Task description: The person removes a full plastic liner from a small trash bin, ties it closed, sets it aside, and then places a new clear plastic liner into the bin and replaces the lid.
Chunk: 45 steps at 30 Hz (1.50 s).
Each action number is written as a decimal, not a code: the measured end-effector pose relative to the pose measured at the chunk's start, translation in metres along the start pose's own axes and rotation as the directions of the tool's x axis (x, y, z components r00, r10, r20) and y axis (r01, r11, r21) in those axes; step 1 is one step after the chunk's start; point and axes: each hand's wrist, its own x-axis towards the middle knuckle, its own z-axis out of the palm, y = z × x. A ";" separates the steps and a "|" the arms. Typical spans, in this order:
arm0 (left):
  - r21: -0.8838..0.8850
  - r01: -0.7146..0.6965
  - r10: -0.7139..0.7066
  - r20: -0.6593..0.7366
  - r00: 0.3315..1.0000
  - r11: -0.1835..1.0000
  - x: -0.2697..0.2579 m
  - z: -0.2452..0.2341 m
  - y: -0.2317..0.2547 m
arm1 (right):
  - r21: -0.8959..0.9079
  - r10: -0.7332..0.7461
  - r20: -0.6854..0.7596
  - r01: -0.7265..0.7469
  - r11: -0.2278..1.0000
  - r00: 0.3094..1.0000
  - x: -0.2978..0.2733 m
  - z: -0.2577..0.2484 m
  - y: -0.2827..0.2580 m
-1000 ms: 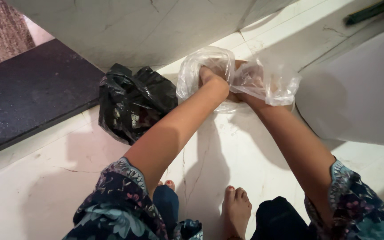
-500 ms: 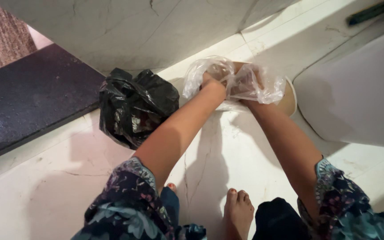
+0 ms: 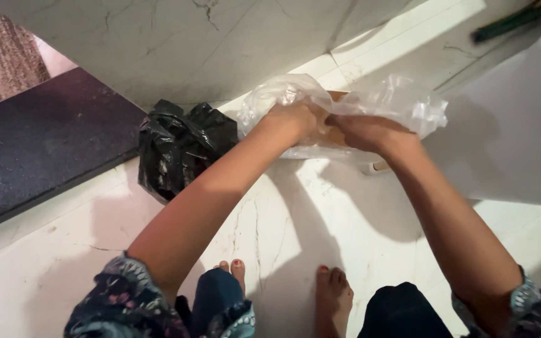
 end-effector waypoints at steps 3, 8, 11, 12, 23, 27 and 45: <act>0.304 -0.079 0.126 -0.139 0.982 0.949 0.000 0.019 -0.011 | 0.363 -0.028 0.027 0.016 0.932 0.999 -0.027 -0.022 -0.010; 0.482 -0.032 0.072 -0.064 0.995 0.875 -0.023 0.010 -0.018 | 0.072 -0.226 -0.178 0.242 0.968 0.958 -0.048 -0.040 -0.005; 0.426 -0.013 0.034 -0.043 0.999 0.904 -0.042 -0.011 -0.018 | 0.118 -0.045 -0.037 0.049 0.992 0.998 -0.049 -0.041 -0.002; 0.389 -0.007 0.027 -0.048 0.998 0.921 -0.047 -0.015 -0.017 | 0.100 0.042 0.010 -0.043 0.994 0.999 -0.048 -0.040 -0.001; 0.355 -0.126 0.203 -0.190 0.961 0.926 -0.032 0.004 -0.020 | 0.216 -0.077 -0.019 0.079 0.973 0.997 -0.038 -0.013 -0.005; 0.233 -0.073 0.096 -0.087 0.992 0.970 -0.060 -0.009 0.003 | 0.127 -0.262 -0.089 0.272 0.954 0.961 -0.077 -0.034 -0.032; -0.033 -0.186 0.174 -0.213 0.961 0.982 -0.024 0.005 -0.059 | 0.318 -0.236 -0.405 0.378 0.869 0.883 0.002 0.026 0.062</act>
